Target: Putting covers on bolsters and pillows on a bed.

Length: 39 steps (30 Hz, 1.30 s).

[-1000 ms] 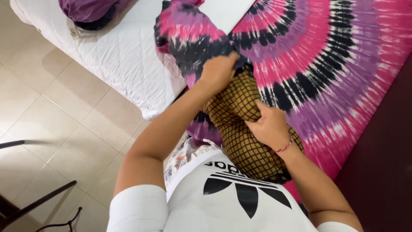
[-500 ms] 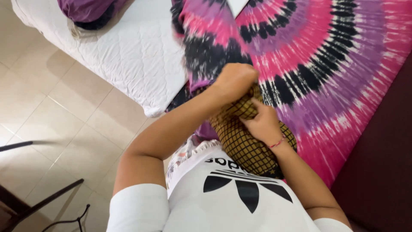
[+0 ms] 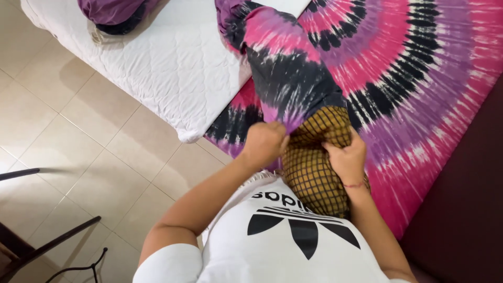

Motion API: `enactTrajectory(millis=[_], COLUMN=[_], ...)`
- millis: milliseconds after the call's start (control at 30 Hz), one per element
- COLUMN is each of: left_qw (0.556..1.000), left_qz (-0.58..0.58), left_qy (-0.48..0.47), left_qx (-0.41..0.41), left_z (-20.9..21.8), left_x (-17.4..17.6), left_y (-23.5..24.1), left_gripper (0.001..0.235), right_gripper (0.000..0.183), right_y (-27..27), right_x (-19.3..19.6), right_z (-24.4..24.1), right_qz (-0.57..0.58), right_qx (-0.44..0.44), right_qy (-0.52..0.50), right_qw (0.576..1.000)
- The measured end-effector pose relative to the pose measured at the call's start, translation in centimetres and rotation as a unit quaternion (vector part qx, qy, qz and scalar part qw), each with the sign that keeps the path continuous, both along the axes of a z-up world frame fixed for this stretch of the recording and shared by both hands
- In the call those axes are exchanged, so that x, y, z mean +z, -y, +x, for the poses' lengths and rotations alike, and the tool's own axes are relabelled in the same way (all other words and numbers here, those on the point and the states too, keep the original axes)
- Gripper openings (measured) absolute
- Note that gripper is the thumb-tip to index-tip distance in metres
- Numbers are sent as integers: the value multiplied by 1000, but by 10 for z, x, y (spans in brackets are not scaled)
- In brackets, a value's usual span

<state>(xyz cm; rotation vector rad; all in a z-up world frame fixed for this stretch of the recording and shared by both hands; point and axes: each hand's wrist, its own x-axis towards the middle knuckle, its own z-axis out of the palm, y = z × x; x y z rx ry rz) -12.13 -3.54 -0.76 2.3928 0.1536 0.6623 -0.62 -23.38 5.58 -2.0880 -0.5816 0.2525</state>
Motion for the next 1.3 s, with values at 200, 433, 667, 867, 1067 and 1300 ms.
enactTrajectory(millis=[200,433,667,867,1067,1300], left_qw=[978,906,931,970,993,966], left_qz=[-66,-175,-247,-186,-27,86], left_qy=[-57,-326,-267,38,98,-222], left_qx=[192,206,-28,154,61,-100], left_z=[-11,9,-20,12,66,172], left_x=[-89,-228,-79,-13,44,20], left_y=[-25,11,15,-27,-57,-25], left_gripper=[32,19,24,37,56,12], right_gripper=[32,33,36,35,31,45], right_y=[17,-6,11,-7,-24,-30], right_x=[-16,-7,-28,-5,26,16], right_z=[-1,-4,16,-3,-27,-37], right_qz=[143,160,157,106,-37,-120], right_qx=[14,47,6,62,148,236], right_qy=[-117,-123,-89,-85,55,246], right_qw=[983,978,984,989,987,932])
